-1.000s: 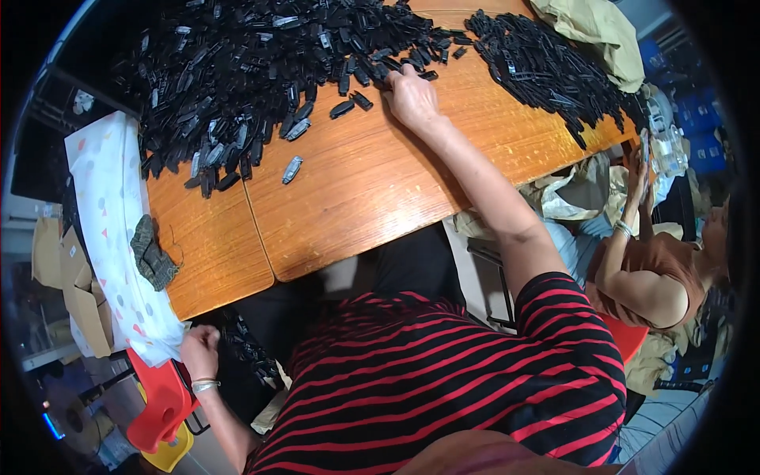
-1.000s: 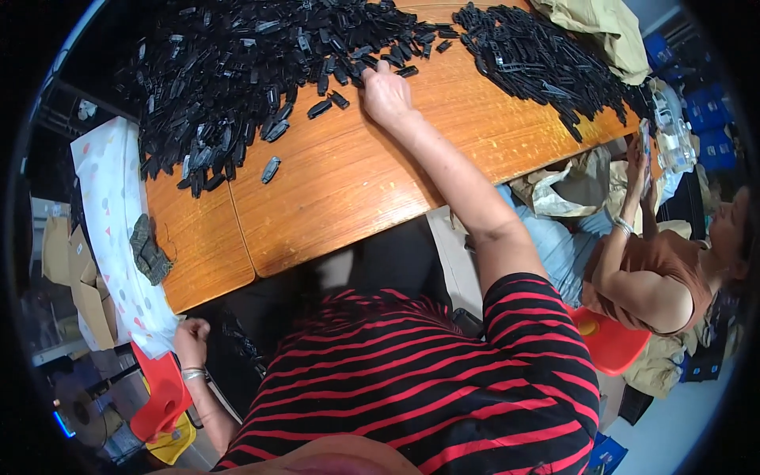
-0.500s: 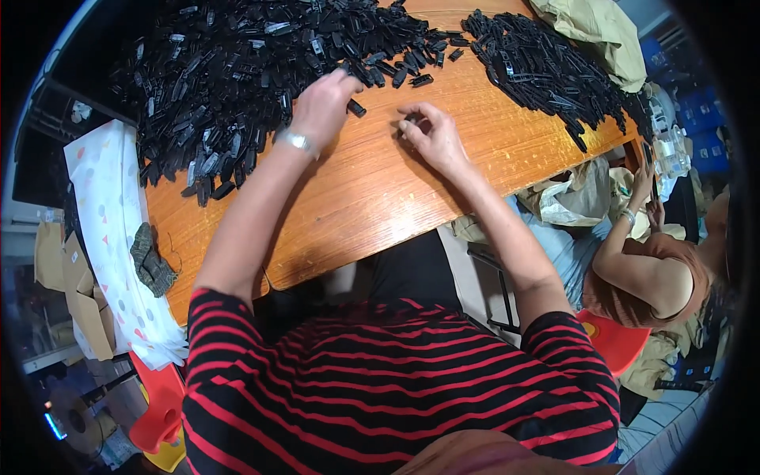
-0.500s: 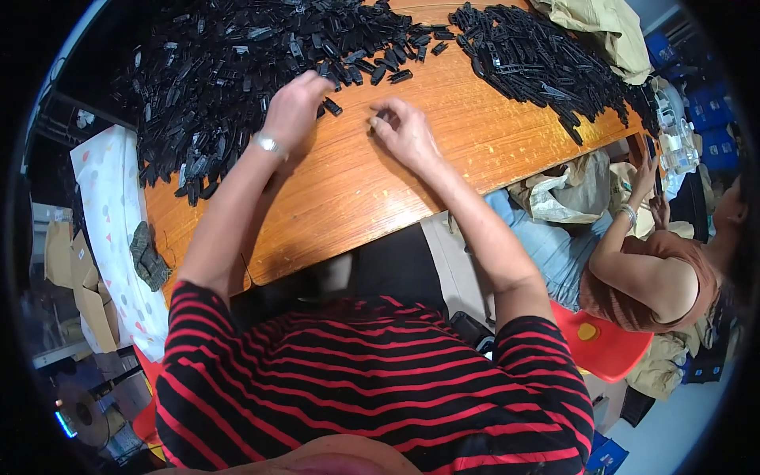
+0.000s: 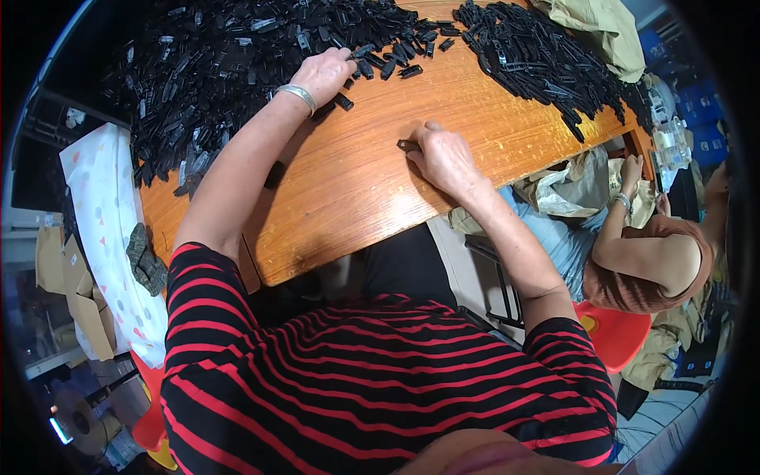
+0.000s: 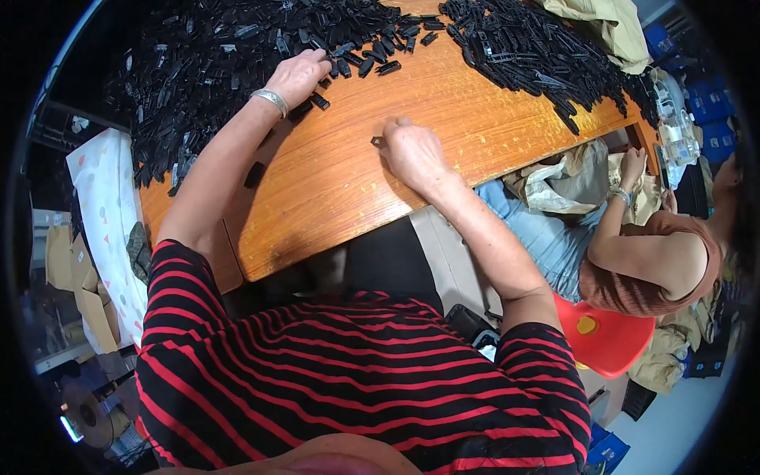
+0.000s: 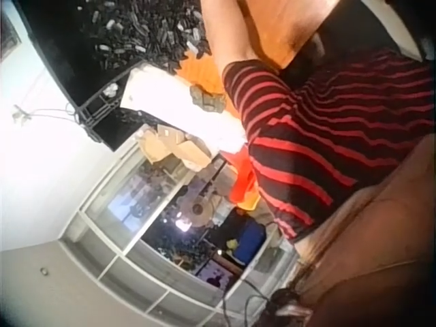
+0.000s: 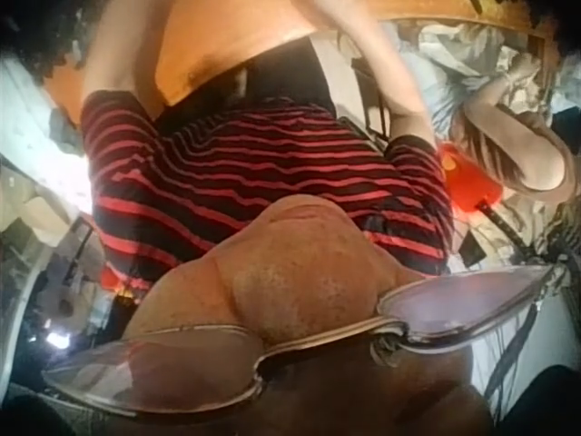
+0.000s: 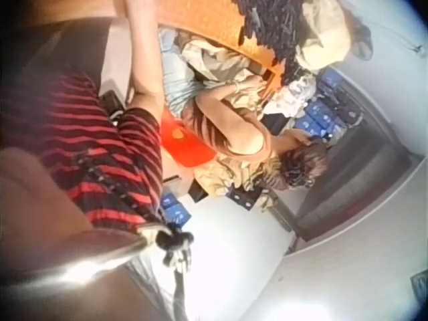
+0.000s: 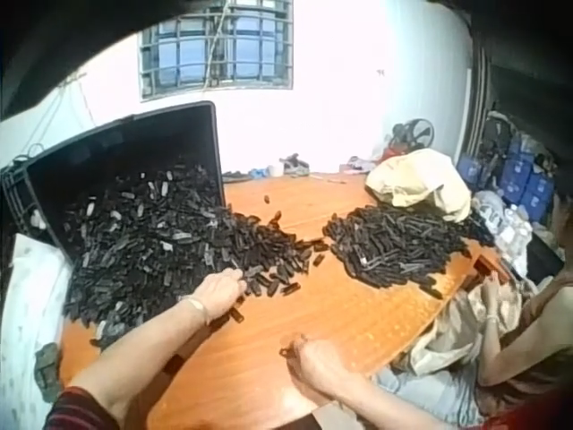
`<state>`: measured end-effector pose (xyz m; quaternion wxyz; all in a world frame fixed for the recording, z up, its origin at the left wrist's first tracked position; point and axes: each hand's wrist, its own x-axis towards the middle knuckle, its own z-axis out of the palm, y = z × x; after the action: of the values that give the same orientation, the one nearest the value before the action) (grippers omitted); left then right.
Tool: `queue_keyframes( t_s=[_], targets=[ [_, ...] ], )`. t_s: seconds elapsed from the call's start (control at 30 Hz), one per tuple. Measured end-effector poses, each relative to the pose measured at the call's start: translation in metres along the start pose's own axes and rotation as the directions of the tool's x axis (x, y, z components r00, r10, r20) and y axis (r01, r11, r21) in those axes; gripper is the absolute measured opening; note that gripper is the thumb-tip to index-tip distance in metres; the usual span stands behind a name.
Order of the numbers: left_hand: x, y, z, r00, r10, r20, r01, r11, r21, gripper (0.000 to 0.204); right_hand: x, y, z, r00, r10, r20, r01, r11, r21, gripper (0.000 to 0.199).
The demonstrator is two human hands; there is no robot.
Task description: Assembling and sorting small black plastic clips on a wooden workbench.
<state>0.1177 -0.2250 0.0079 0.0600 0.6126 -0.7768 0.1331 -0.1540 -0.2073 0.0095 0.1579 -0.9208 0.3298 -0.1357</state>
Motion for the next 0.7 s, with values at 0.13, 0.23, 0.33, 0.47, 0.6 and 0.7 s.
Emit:
queue_keyframes(
  t_s=[0.13,0.23,0.33,0.47,0.6,0.7],
  targets=[
    [-0.007,0.006,-0.004,1.000,-0.026,-0.015,0.025,0.999,-0.038,0.010,-0.002,-0.001,-0.007,0.998,0.001,0.068,-0.001,1.000,0.000,0.019],
    [-0.013,0.022,-0.011,0.970,-0.243,-0.011,0.222,0.903,-0.368,0.017,-0.001,-0.004,-0.012,0.997,0.065,-0.038,-0.057,0.979,0.196,0.021],
    [-0.027,0.041,-0.018,0.903,-0.425,0.065,0.244,0.382,-0.892,0.022,0.005,-0.011,-0.010,0.963,0.139,-0.230,-0.030,0.906,0.422,0.023],
    [-0.041,0.080,-0.033,0.880,-0.435,0.190,0.123,-0.177,-0.976,0.030,0.013,-0.019,-0.008,0.916,0.197,-0.350,0.024,0.844,0.536,0.022],
    [-0.050,0.098,-0.040,0.892,-0.415,0.178,0.043,-0.315,-0.948,0.030,0.012,-0.029,-0.010,0.902,0.156,-0.402,0.077,0.859,0.507,0.022],
    [-0.053,0.103,-0.044,0.894,-0.424,0.146,0.012,-0.303,-0.953,0.029,0.011,-0.033,-0.008,0.898,0.158,-0.410,0.109,0.824,0.556,0.021]
  ],
)
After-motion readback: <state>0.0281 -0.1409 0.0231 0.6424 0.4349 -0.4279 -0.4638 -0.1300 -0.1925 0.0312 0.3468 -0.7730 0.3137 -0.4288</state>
